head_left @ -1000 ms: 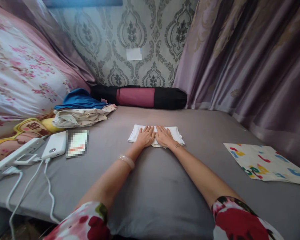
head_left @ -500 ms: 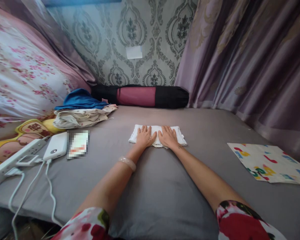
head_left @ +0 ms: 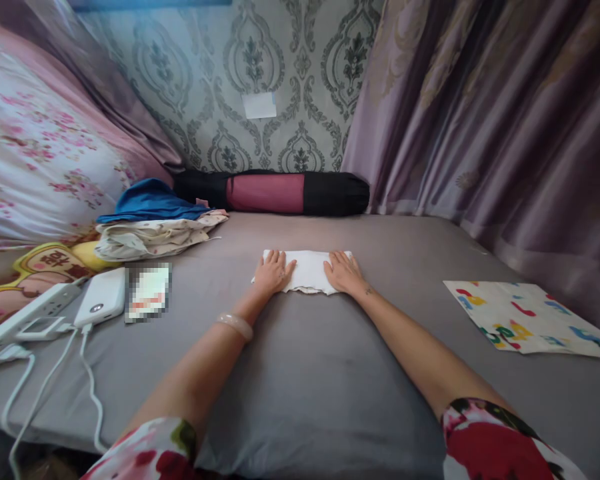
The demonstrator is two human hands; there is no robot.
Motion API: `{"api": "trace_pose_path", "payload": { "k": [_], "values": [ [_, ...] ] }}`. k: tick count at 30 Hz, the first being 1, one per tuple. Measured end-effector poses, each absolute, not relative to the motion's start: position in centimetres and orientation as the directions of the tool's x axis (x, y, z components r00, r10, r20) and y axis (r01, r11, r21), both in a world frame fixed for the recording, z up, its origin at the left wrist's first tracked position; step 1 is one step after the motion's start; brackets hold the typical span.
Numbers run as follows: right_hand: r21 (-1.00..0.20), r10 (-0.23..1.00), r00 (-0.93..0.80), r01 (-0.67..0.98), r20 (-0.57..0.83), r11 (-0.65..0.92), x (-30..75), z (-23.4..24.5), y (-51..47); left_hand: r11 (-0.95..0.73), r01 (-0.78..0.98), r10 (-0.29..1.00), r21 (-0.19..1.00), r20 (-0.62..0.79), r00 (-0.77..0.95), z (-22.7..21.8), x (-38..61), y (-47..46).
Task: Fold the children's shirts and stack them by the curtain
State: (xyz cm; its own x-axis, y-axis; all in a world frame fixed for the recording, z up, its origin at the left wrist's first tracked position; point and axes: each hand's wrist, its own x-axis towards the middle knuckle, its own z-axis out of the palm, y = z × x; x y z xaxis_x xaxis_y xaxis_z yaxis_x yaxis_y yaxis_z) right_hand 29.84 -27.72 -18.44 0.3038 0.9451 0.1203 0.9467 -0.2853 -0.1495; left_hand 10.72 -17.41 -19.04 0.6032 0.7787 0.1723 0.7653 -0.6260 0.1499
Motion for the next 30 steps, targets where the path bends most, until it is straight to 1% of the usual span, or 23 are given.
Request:
{"api": "trace_pose_path", "payload": {
  "k": [5,9,12,16,19,23,30],
  "values": [
    [-0.147,0.95,0.303,0.946,0.074,-0.29,31.7,-18.7,-28.6,-0.705,0.691,0.709,0.163,0.13,0.693,-19.5,8.0,-15.3],
    [-0.151,0.951,0.304,0.945,0.065,-0.292,31.9,-18.7,-28.6,-0.748,0.634,0.663,0.197,0.16,0.732,-20.0,6.6,-14.4],
    [-0.142,0.954,0.297,0.947,0.047,-0.288,31.6,-18.2,-28.4,-0.751,0.621,0.66,0.225,0.197,0.725,-19.9,6.1,-14.5],
    [-0.144,0.968,0.227,0.967,0.112,-0.21,31.1,-17.6,-28.1,-0.749,0.611,0.663,0.258,0.271,0.698,-19.6,5.7,-15.0],
    [-0.171,0.972,0.207,0.967,0.112,-0.186,30.9,-17.9,-28.0,-0.749,0.603,0.662,0.275,0.264,0.702,-19.7,5.4,-15.2],
    [-0.187,0.971,0.222,0.961,0.085,-0.203,31.0,-18.8,-27.8,-0.758,0.595,0.651,0.265,0.252,0.717,-19.8,5.3,-15.4],
    [-0.167,0.972,0.221,0.964,0.081,-0.205,31.2,-19.2,-27.6,-0.776,0.576,0.63,0.257,0.295,0.718,-19.8,5.1,-15.6]
  ]
}}
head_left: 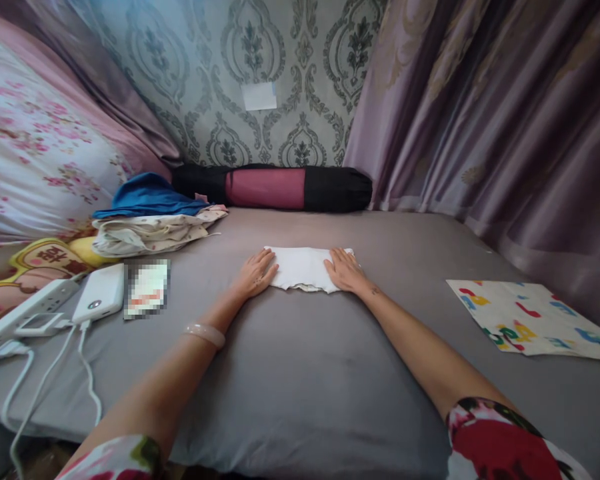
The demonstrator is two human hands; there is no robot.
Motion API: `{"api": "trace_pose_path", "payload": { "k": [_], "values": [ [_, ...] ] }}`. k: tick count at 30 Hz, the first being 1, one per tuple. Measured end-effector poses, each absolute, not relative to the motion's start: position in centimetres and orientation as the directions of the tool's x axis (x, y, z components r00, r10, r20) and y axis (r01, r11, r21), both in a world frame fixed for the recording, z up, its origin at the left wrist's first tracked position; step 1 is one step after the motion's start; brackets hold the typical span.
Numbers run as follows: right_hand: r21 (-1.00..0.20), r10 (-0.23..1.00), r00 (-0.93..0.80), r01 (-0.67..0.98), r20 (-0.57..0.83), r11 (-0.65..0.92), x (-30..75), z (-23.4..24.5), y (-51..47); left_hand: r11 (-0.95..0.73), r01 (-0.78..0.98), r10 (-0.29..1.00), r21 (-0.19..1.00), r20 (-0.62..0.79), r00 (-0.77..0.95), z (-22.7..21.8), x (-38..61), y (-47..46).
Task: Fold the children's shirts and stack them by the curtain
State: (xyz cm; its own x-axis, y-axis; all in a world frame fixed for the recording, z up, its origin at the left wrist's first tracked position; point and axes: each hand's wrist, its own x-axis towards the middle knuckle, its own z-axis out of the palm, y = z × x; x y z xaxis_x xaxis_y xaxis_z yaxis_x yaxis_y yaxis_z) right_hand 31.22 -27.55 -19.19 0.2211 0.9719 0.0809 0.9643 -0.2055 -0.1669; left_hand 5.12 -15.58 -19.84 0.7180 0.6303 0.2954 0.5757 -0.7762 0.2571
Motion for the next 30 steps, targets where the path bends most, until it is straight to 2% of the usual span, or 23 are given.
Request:
{"api": "trace_pose_path", "payload": {
  "k": [7,12,16,25,30],
  "values": [
    [-0.145,0.97,0.231,0.965,0.072,-0.219,30.1,-18.1,-27.6,-0.781,0.561,0.625,0.274,0.334,0.706,-19.9,5.1,-15.8],
    [-0.195,0.978,0.183,0.967,0.1,-0.162,27.8,-17.3,-26.8,-0.791,0.543,0.612,0.282,0.355,0.707,-19.8,5.0,-16.0],
    [-0.241,0.982,0.174,0.959,0.079,-0.15,26.9,-17.7,-26.3,-0.793,0.547,0.609,0.27,0.371,0.701,-19.9,5.0,-16.0],
    [-0.231,0.977,0.181,0.961,0.114,-0.151,27.0,-19.0,-26.2,-0.795,0.542,0.605,0.27,0.396,0.69,-20.3,5.0,-15.7],
    [-0.238,0.98,0.185,0.957,0.074,-0.163,26.8,-18.3,-26.2,-0.795,0.537,0.606,0.281,0.393,0.692,-20.2,5.0,-15.7]
  ]
}}
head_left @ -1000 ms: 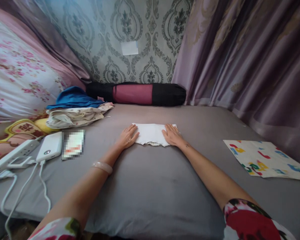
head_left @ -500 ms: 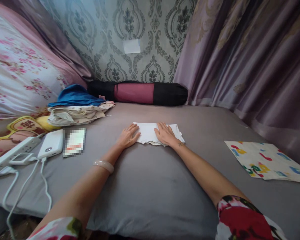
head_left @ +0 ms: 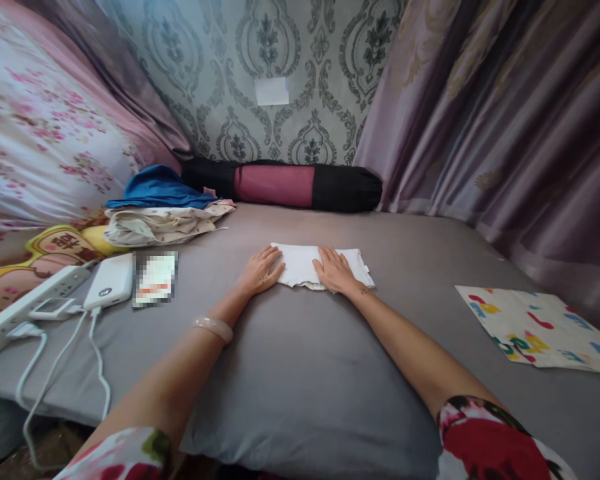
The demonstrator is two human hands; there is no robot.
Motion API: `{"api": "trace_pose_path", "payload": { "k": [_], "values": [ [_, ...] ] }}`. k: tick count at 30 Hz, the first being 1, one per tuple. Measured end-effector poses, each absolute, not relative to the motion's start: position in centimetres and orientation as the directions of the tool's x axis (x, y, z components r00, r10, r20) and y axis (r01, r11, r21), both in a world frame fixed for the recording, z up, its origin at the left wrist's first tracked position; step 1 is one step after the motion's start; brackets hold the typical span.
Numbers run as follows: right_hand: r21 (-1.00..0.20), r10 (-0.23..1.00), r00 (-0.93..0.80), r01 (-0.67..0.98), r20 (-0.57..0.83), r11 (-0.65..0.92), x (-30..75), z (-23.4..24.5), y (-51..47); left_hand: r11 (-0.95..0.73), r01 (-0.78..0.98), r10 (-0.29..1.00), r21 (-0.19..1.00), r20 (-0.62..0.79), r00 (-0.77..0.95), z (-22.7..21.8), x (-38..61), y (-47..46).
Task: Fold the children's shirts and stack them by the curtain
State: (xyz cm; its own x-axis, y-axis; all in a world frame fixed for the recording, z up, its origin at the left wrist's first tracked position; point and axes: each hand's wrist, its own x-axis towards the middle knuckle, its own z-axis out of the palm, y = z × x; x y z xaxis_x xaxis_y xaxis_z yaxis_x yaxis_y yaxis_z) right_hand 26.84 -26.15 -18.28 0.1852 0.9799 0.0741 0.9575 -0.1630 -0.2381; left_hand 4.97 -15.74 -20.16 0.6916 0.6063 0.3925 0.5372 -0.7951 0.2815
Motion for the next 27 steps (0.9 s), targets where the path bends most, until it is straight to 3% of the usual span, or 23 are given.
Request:
{"api": "trace_pose_path", "payload": {
  "k": [8,17,27],
  "values": [
    [-0.217,0.978,0.177,0.965,0.11,-0.15,24.4,-16.7,-24.9,-0.795,0.528,0.606,0.298,0.416,0.678,-20.2,5.0,-15.6],
    [-0.202,0.968,0.203,0.964,0.15,-0.171,22.9,-18.2,-24.3,-0.792,0.536,0.609,0.293,0.437,0.662,-20.7,4.9,-15.2],
    [-0.174,0.974,0.191,0.97,0.118,-0.169,22.2,-17.2,-23.6,-0.772,0.547,0.634,0.324,0.462,0.62,-20.8,4.9,-15.0]
  ]
}}
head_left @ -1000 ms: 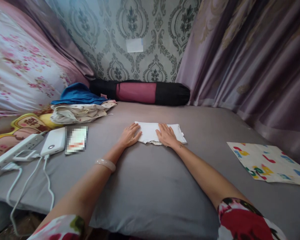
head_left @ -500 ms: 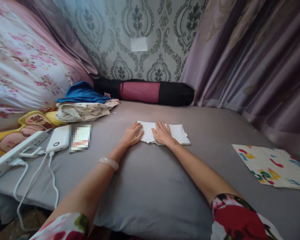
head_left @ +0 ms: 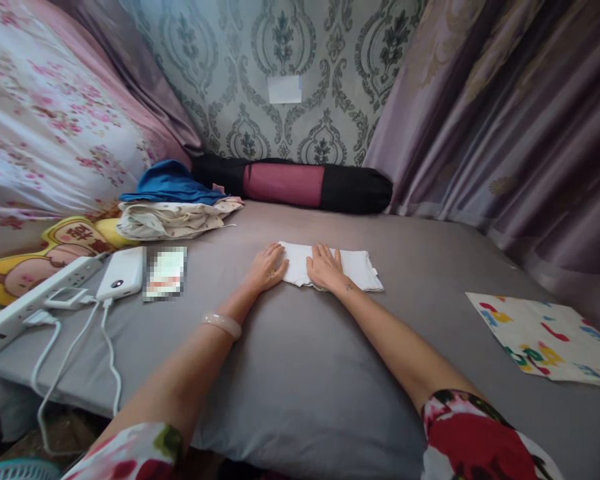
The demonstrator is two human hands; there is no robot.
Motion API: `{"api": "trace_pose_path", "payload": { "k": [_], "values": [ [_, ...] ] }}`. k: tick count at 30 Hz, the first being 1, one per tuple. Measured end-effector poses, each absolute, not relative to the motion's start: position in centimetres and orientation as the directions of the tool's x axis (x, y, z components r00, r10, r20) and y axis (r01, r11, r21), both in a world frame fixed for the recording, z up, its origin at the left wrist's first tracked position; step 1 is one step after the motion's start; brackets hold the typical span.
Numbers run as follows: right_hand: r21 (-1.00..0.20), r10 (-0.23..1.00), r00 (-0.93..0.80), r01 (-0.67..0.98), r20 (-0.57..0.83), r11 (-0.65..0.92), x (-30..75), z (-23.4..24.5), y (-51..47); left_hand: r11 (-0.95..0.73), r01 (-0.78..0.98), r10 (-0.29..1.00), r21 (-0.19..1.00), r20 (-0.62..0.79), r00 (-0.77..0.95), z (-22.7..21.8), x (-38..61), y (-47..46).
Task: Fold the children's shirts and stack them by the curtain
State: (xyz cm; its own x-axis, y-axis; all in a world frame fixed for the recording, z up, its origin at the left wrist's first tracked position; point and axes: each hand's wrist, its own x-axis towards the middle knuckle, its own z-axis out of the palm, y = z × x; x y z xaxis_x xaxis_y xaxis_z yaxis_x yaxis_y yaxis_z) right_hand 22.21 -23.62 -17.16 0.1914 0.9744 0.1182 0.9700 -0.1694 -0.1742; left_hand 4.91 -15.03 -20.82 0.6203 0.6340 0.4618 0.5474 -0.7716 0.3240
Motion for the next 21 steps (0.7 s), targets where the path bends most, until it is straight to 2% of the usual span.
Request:
{"api": "trace_pose_path", "payload": {
  "k": [5,15,21],
  "values": [
    [-0.177,0.978,0.133,0.979,0.159,-0.104,20.3,-17.1,-22.7,-0.745,0.578,0.661,0.332,0.484,0.574,-20.7,5.0,-14.8],
    [-0.184,0.979,0.141,0.976,0.148,-0.113,19.5,-18.6,-21.9,-0.627,0.615,0.776,0.479,0.453,0.439,-21.0,4.6,-14.0],
    [-0.168,0.981,0.147,0.978,0.129,-0.124,19.5,-18.3,-21.9,-0.616,0.619,0.785,0.487,0.445,0.43,-21.3,4.6,-13.7]
  ]
}}
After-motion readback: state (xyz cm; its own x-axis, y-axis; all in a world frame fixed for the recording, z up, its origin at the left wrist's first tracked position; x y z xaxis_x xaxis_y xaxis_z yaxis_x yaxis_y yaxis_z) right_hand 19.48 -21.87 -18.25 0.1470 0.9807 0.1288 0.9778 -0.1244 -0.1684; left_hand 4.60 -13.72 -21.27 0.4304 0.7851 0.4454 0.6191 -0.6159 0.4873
